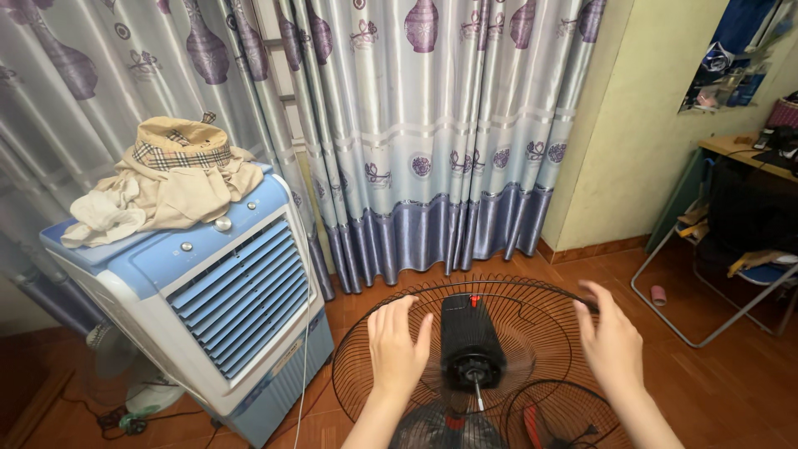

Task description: The person removes the red fan blade from the motor shaft, then reattaches it by aligning the hub and securing it in place. The hands manipulate the blade and motor hub throughout the process.

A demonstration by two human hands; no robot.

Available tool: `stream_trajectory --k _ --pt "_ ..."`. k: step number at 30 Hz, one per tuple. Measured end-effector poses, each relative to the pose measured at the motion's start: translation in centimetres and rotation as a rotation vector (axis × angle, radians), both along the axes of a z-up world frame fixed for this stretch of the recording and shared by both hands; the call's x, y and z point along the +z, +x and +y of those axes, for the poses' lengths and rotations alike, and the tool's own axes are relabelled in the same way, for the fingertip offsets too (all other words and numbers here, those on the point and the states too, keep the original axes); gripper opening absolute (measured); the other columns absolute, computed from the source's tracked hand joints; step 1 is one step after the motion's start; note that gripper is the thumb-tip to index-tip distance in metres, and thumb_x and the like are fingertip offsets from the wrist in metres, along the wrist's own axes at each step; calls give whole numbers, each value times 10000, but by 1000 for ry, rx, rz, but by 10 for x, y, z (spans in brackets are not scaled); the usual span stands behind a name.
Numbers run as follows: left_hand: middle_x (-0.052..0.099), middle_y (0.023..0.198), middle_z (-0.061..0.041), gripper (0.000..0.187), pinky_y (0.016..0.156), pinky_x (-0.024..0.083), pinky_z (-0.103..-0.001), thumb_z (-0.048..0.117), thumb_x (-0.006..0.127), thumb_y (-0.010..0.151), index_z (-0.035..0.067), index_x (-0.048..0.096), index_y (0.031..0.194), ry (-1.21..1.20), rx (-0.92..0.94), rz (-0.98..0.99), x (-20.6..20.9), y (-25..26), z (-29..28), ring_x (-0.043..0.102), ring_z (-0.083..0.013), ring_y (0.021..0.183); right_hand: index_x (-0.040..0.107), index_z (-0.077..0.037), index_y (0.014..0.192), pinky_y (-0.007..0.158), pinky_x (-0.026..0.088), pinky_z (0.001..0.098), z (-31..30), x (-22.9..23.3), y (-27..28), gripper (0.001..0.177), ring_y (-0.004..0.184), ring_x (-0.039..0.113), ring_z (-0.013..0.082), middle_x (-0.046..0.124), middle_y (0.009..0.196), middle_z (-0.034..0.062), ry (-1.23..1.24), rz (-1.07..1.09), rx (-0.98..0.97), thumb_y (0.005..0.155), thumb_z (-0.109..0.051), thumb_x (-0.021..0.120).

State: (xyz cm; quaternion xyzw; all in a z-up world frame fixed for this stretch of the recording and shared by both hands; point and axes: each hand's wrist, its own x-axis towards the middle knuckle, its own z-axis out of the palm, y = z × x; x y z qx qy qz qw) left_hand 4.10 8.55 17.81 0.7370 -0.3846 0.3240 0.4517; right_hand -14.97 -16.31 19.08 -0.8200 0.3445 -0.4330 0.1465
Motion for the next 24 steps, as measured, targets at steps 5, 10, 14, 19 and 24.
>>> stream_trajectory --k 5,10,14,19,24 --pt "671 883 -67 524 842 448 -406 263 755 889 -2 610 1317 -47 1 16 12 4 -7 641 -218 855 723 -183 1205 844 561 425 3 10 6 303 1011 709 319 743 1133 104 74 96 -30 987 -357 606" --pt "639 839 -19 245 741 426 -366 258 746 934 100 758 1121 40 143 -49 25 8 -12 600 -187 810 728 -174 1177 851 563 417 9 8 7 280 976 719 303 754 1118 87 76 111 -80 1017 -362 596" --pt "652 874 -66 200 802 438 -402 305 729 895 139 765 1001 98 204 -46 35 12 -15 605 -224 875 731 -182 1179 834 560 426 4 9 3 286 960 718 309 747 1114 88 97 122 -62 1001 -366 604" --pt "701 1146 -193 440 905 437 -473 418 700 889 121 754 1209 88 158 -173 32 19 -2 632 -286 1009 724 -191 1206 848 560 432 3 2 -15 284 976 710 326 743 1129 89 51 134 -12 1002 -341 596" --pt "739 1030 -29 251 887 448 -432 317 597 970 171 732 1124 190 32 271 27 25 7 655 -253 995 711 -164 1214 867 553 441 -3 4 -10 274 1005 701 346 728 1144 120 -34 82 66 1008 -305 599"
